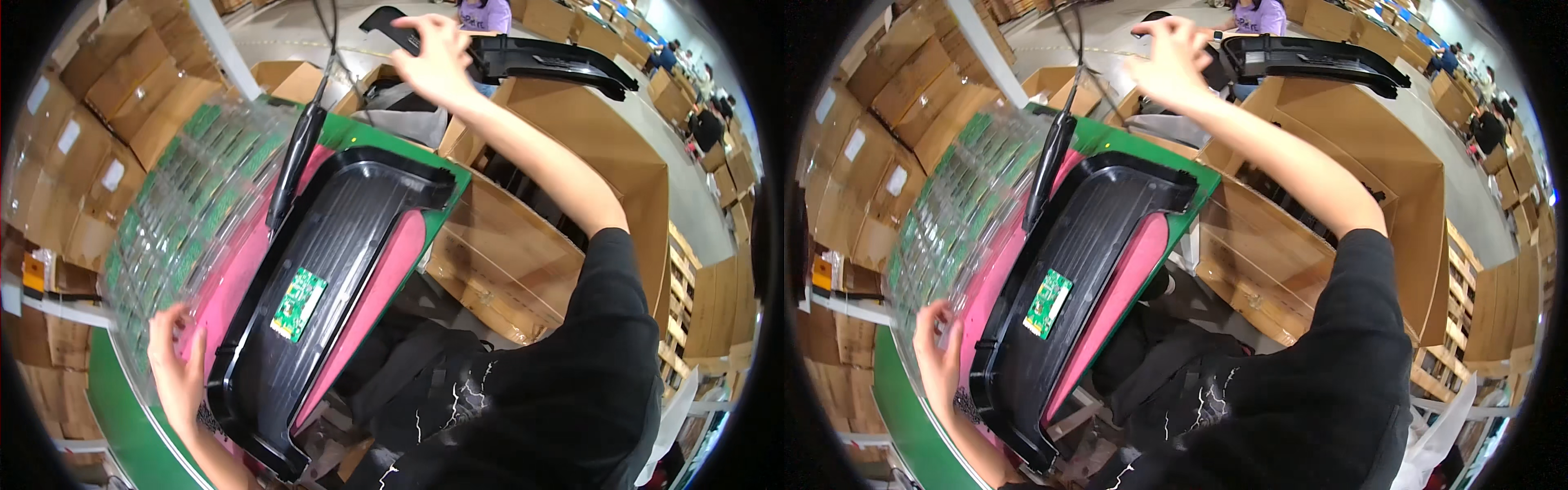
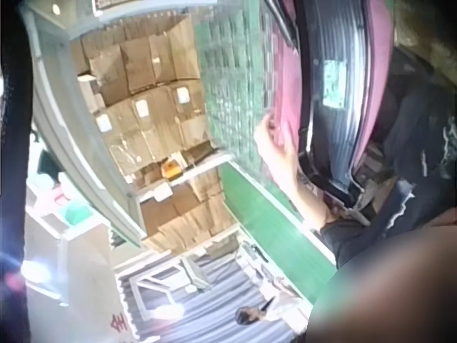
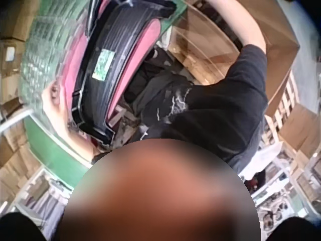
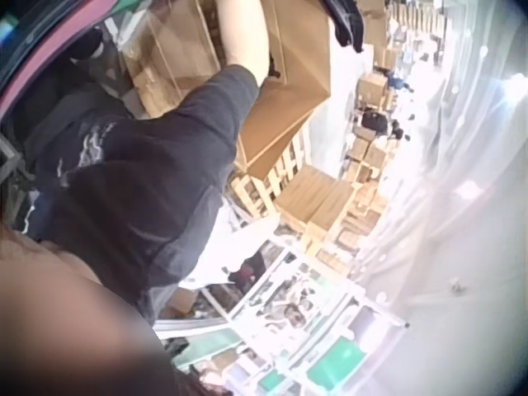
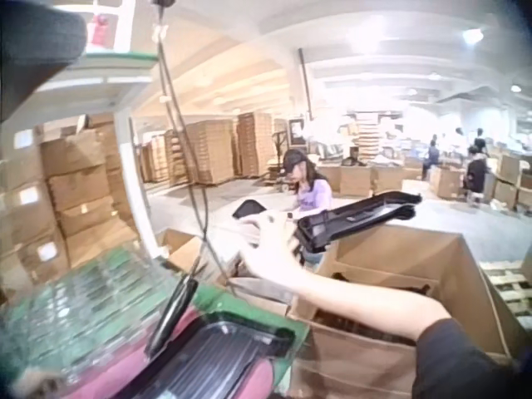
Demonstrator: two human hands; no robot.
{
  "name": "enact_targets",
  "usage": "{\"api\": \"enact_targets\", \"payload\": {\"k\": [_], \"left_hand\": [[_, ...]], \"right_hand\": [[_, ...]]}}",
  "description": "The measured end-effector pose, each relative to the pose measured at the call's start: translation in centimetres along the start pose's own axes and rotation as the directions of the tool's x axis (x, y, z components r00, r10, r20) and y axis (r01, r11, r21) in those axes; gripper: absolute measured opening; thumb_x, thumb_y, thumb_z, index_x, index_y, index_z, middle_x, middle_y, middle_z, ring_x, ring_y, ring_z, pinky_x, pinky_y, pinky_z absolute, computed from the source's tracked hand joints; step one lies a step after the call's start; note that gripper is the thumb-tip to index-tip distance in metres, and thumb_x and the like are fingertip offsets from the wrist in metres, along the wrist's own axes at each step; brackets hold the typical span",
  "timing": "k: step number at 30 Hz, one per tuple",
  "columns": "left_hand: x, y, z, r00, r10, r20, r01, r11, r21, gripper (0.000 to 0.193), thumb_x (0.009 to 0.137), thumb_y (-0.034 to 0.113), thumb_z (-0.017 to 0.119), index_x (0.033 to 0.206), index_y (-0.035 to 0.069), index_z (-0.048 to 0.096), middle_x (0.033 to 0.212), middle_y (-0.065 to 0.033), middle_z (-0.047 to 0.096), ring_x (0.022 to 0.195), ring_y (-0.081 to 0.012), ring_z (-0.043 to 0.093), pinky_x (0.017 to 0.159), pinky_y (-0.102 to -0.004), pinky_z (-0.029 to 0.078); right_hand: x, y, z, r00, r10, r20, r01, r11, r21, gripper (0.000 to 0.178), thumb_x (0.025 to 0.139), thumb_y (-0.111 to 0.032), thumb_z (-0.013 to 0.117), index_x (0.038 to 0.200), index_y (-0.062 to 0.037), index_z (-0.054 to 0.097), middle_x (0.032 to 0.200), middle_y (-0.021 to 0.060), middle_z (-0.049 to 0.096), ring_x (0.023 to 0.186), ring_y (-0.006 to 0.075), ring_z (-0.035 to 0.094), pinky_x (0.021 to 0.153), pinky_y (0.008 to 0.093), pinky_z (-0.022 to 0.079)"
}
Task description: Assembling circuit boards into plastic housings using an electric screwdriver in a factory setting.
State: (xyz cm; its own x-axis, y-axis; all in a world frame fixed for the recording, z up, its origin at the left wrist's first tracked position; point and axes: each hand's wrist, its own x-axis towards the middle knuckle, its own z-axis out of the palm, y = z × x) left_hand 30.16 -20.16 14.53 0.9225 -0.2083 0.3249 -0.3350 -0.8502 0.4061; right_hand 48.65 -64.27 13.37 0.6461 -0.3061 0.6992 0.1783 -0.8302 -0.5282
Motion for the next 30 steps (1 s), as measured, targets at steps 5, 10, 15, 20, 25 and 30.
{"api": "enact_targets", "payload": {"k": [5,10,15,20,25,30], "left_hand": [[-3.9,-4.0,0.1,0.889,-0.24,0.389,0.159,0.961,0.228,0.029,0.073,0.008,0.076,0.094,-0.001,0.058,0.088,-0.0185,0.06,0.084,-0.0384,0.059,0.075,-0.0432,0.047],[-6.4,-5.0,2.8,0.978,-0.063,0.197,0.012,0.968,0.252,0.029,0.081,0.019,0.071,0.08,-0.001,0.05,0.078,-0.0223,0.055,0.077,-0.0451,0.055,0.066,-0.0496,0.043],[-9.6,0.7,-0.7,0.992,-0.113,-0.062,0.117,0.991,0.059,0.016,0.077,0.002,0.071,0.084,0.001,0.057,0.077,-0.0159,0.061,0.072,-0.0377,0.063,0.062,-0.0404,0.049],[-16.2,3.3,-4.3,0.832,-0.077,-0.549,0.198,0.966,0.165,0.037,0.071,-0.015,0.065,0.105,0.0,0.066,0.091,-0.011,0.068,0.079,-0.0247,0.067,0.069,-0.0311,0.052],[-23.8,1.4,-5.2,0.2,-0.517,-0.832,0.432,0.809,-0.398,0.034,0.09,-0.003,0.058,0.123,-0.002,0.06,0.113,-0.0128,0.066,0.101,-0.0196,0.064,0.091,-0.0289,0.049],[-26.3,0.8,-4.4,0.121,-0.791,-0.6,-0.13,0.586,-0.8,0.052,0.074,-0.006,0.049,0.126,0.0,0.052,0.103,-0.0075,0.064,0.089,-0.0185,0.062,0.082,-0.0295,0.052]], "right_hand": [[6.3,18.7,-4.3,0.943,-0.295,-0.151,0.175,0.83,-0.529,0.05,0.074,-0.024,0.062,0.119,-0.0034,0.059,0.119,0.0194,0.059,0.118,0.0365,0.054,0.1,0.0516,0.041],[4.1,26.2,-9.9,0.995,0.096,0.024,-0.054,0.729,-0.682,0.055,0.08,-0.028,0.063,0.13,-0.0036,0.055,0.126,0.0223,0.06,0.12,0.0376,0.056,0.104,0.0469,0.044],[1.9,31.4,-10.5,0.988,-0.111,0.102,0.145,0.5,-0.854,0.044,0.085,-0.023,0.063,0.127,-0.0143,0.054,0.12,0.0095,0.06,0.115,0.0291,0.058,0.091,0.044,0.05],[3.7,35.0,-10.1,0.98,-0.095,0.177,0.199,0.346,-0.917,0.056,0.085,-0.023,0.067,0.138,-0.0179,0.047,0.124,0.004,0.057,0.118,0.0243,0.054,0.094,0.0416,0.046],[5.7,35.2,-9.7,0.927,-0.203,0.316,0.361,0.251,-0.898,0.063,0.084,-0.025,0.07,0.142,-0.0246,0.046,0.121,-0.0005,0.059,0.113,0.0203,0.056,0.09,0.0387,0.048],[8.2,35.2,-10.4,0.91,-0.074,0.408,0.413,0.239,-0.878,0.088,0.083,-0.023,0.073,0.154,-0.0328,0.024,0.124,-0.0021,0.059,0.113,0.0194,0.058,0.082,0.0382,0.053]]}}
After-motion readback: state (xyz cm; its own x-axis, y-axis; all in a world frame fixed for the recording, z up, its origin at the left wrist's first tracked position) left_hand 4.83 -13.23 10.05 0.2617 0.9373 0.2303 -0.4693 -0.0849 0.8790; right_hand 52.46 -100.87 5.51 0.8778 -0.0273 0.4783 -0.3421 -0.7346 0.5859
